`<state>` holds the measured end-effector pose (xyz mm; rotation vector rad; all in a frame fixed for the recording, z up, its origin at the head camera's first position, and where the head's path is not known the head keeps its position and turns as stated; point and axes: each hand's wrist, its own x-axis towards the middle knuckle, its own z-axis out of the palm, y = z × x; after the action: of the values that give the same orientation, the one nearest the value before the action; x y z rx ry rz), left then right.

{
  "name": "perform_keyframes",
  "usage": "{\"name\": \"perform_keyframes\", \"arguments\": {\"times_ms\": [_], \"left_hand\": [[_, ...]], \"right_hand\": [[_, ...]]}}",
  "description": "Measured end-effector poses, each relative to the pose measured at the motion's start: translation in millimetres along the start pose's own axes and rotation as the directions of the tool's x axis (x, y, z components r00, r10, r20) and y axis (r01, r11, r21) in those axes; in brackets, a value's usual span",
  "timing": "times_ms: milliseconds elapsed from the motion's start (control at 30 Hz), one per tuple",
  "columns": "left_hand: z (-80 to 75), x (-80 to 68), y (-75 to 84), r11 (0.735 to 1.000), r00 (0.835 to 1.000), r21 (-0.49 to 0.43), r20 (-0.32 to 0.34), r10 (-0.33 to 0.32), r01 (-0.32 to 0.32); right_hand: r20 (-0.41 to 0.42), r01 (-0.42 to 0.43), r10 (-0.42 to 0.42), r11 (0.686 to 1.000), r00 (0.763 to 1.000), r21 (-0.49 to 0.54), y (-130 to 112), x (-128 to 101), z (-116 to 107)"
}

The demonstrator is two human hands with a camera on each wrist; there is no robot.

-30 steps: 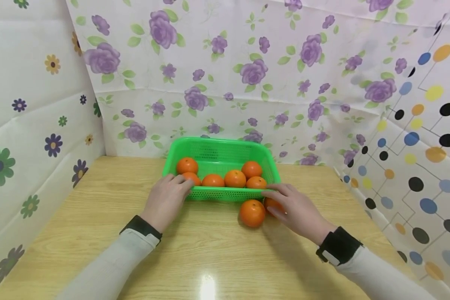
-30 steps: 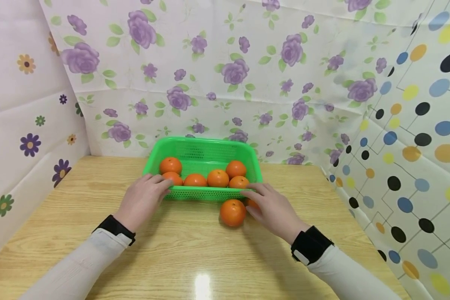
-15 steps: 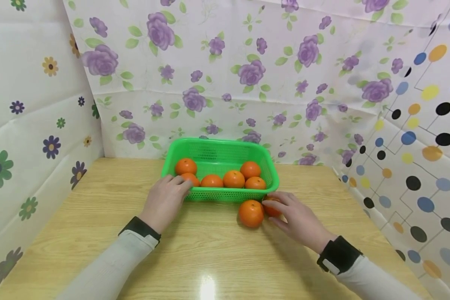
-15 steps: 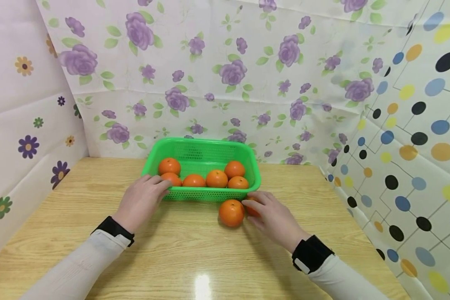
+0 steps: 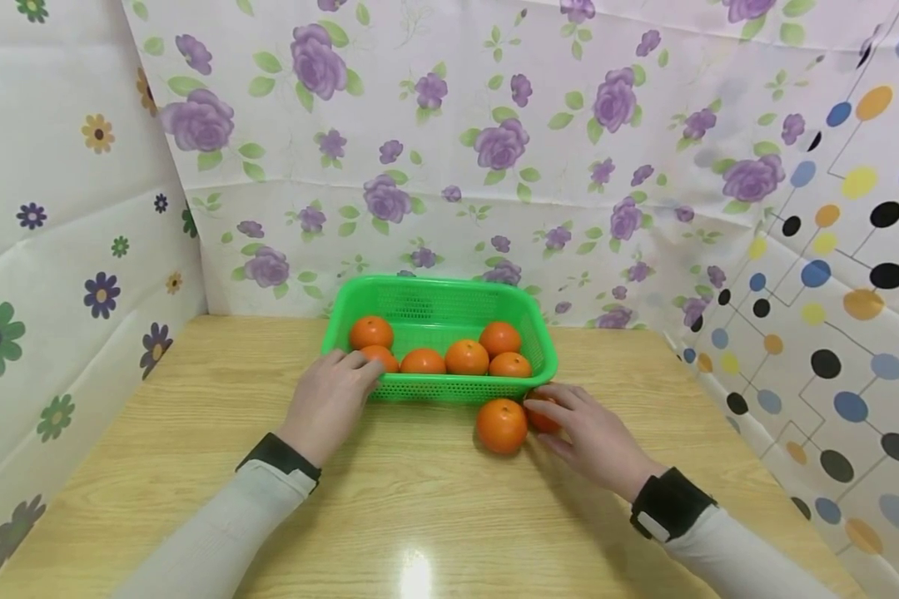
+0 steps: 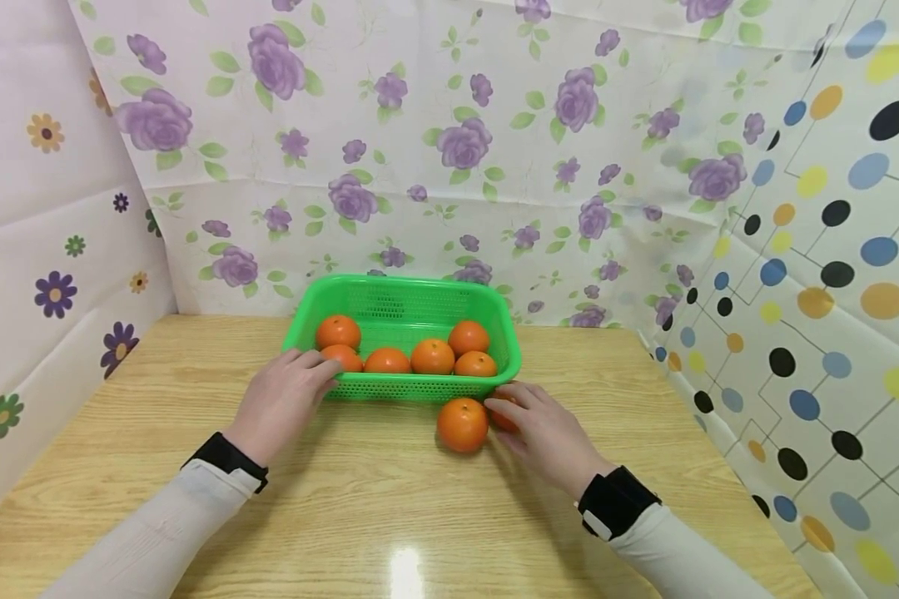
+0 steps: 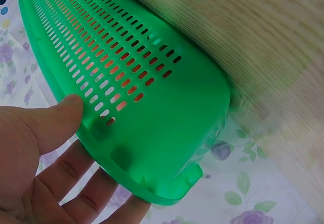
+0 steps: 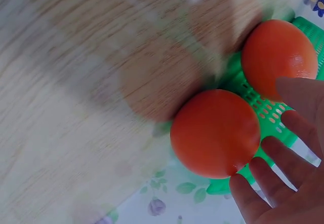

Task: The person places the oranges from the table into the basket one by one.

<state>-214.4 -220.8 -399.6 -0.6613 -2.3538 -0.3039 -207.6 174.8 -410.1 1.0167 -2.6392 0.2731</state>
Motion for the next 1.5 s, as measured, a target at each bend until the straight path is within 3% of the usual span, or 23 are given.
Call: {"name": "perform_keyframes", "arguments": {"times_ms": [700,1500], "left_hand": [[1.2,-0.9,-1.2,1.000,1.000,0.013,0.011,-0.005,0.005],[2.6,-1.4,-1.5,1.000,1.000,0.001,0.008,-0.003,0.003]], "right_hand": [[-0.074,-0.102,0.101,0.995,0.992,-0.017,11,2,5],[-0.061,-0.167,0.161,0.979,0.985,-0.116,25,1,11]]}}
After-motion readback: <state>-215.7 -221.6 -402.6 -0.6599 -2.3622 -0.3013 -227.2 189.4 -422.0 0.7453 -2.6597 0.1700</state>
